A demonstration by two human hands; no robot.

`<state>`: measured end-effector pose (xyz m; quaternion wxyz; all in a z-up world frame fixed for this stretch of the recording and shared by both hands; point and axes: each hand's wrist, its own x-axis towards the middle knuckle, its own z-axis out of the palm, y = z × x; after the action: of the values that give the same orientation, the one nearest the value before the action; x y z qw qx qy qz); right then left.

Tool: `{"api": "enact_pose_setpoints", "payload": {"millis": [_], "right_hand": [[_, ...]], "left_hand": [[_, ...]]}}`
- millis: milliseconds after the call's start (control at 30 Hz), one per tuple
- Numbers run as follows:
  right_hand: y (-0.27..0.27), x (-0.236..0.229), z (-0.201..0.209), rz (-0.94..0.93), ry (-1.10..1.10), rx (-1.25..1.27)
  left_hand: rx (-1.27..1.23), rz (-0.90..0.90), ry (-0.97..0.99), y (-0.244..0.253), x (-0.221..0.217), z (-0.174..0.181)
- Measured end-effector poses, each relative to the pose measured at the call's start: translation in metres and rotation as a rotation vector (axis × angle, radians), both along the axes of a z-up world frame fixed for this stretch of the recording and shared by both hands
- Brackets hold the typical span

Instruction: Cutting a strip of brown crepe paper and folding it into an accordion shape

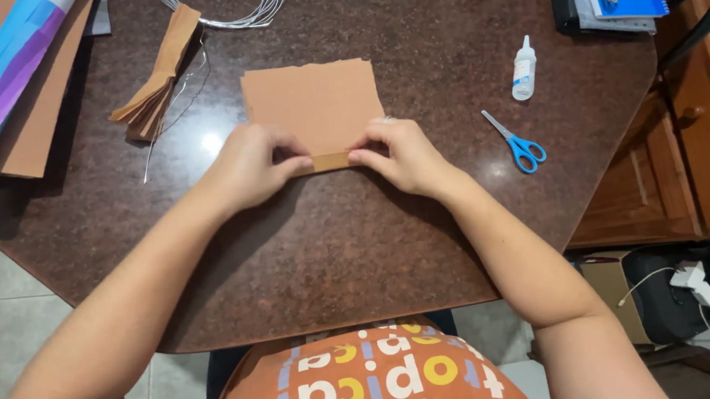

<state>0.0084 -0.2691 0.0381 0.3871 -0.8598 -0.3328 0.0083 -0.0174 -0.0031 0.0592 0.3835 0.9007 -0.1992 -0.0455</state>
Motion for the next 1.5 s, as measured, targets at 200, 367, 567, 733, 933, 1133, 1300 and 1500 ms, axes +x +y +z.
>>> {"api": "enact_pose_setpoints", "payload": {"millis": [200, 367, 567, 733, 933, 1133, 1300, 1500], "right_hand": [[0.001, 0.004, 0.011, -0.034, 0.046, -0.021], [-0.002, 0.012, 0.004, -0.055, 0.040, -0.035], [-0.001, 0.014, 0.003, -0.038, -0.016, -0.062], [-0.004, 0.015, -0.001, -0.051, 0.026, -0.038], [-0.004, 0.016, -0.002, -0.039, 0.017, -0.042], [0.001, 0.009, 0.003, -0.048, -0.048, -0.095], [0.011, 0.004, -0.012, -0.051, -0.753, -0.308], [0.019, -0.058, -0.017, 0.089, -0.434, -0.433]], "left_hand": [[0.131, 0.040, 0.071, 0.008, 0.010, 0.001], [0.096, 0.086, 0.144, 0.007, 0.017, -0.005], [0.078, 0.091, 0.155, 0.010, 0.016, -0.006], [0.088, 0.090, 0.160, 0.010, 0.016, -0.009], [0.101, 0.095, 0.137, 0.010, 0.018, -0.015], [0.211, 0.086, 0.048, 0.005, 0.019, -0.030], [0.077, -0.062, -0.378, -0.031, -0.002, -0.026], [0.368, -0.257, -0.576, -0.020, -0.030, -0.061]]}}
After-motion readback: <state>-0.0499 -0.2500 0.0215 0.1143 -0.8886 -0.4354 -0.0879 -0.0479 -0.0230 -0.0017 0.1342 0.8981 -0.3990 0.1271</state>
